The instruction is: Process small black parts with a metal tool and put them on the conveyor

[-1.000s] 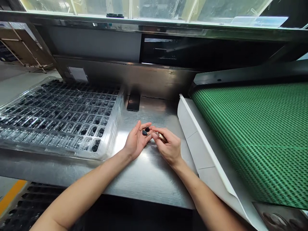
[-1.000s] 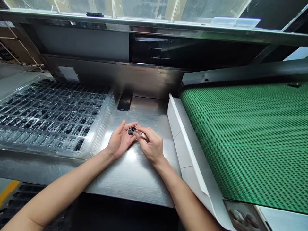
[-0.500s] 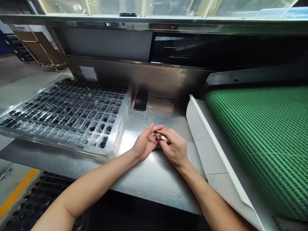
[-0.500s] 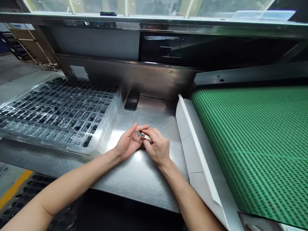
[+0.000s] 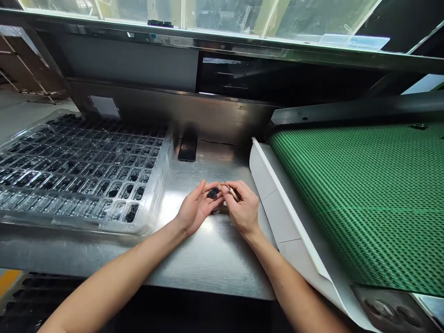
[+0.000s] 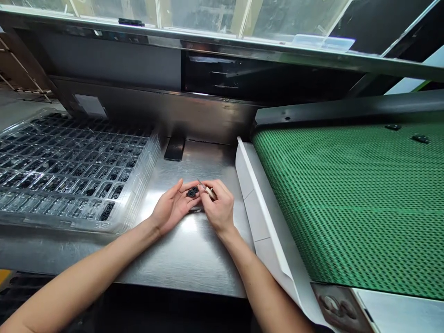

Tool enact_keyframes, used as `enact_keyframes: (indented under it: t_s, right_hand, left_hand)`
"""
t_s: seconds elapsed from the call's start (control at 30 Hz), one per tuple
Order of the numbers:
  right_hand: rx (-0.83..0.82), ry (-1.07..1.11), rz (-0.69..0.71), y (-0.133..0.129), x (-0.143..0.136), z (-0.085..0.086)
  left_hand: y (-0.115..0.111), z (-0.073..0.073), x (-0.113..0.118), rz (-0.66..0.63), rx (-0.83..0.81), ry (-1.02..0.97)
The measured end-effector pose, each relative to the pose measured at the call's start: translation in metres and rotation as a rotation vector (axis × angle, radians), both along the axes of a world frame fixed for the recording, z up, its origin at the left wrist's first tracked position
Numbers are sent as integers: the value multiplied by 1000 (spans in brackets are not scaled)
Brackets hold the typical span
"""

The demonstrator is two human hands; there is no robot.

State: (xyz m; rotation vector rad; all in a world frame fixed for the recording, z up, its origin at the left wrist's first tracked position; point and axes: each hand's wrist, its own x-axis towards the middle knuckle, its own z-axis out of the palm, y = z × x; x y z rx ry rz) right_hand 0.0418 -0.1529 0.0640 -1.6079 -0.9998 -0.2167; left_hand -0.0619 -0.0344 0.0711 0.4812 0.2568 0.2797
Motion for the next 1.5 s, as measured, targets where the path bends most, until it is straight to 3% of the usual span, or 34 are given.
enact_keyframes:
  t_s: [0.2,0.43,0.9,1.2,1.37,1.5]
  right_hand:
    - [14,96,-86,-3,0,-1]
    - [40,99,-19,-1,-4,-5]
    - [16,27,-56,-2,-3,-8]
    - [73,-10,-120,0,2,-7]
    - [99,-25,-127,1,5,-7]
    - [95,14,-132,1,7,-10]
  left_hand:
    - [1,0,-1,7,8,-3]
    - [2,0,-1,45,47,34]
    - [16,-21,6,-15,182,90]
    - [24,-33,13,36,462,88]
    - [19,-26,11,83,632,97]
    - [-3,0,-13,157,817,82]
